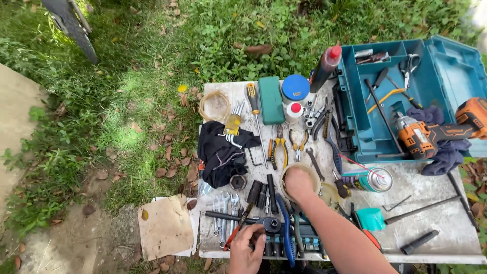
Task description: Selecting specific fasteners from a parts container and installing them into the front assembly of a motorcycle.
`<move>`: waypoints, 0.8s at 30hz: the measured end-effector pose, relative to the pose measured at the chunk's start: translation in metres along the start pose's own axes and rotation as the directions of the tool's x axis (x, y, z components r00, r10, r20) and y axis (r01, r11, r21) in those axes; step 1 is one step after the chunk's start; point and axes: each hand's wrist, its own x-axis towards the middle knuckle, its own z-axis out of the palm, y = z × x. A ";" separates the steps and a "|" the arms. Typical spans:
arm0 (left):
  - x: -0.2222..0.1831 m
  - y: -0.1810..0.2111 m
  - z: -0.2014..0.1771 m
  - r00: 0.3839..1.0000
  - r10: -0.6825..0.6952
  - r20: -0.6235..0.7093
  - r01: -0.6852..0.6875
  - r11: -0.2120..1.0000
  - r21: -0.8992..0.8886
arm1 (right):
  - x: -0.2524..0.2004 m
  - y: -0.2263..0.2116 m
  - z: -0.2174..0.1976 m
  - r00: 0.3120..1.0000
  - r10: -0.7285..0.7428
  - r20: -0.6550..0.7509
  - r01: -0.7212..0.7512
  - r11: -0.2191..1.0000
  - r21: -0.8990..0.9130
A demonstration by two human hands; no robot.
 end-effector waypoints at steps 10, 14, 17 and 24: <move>-0.018 -0.002 0.004 0.993 0.114 0.036 -0.114 0.993 -0.005 | -0.012 -0.006 -0.021 0.996 0.092 0.006 -0.092 0.995 0.046; -0.022 0.010 -0.003 1.000 -0.008 0.015 0.008 1.000 -0.007 | -0.001 -0.008 -0.020 0.999 0.047 0.015 -0.047 0.999 0.009; -0.027 0.007 -0.003 1.000 -0.001 -0.006 0.001 1.000 -0.005 | 0.003 -0.008 -0.019 0.995 0.065 0.080 -0.068 0.997 0.037; -0.027 0.001 -0.007 1.000 -0.010 0.014 0.010 1.000 0.015 | -0.007 -0.012 -0.031 0.990 0.079 0.119 -0.089 0.993 0.081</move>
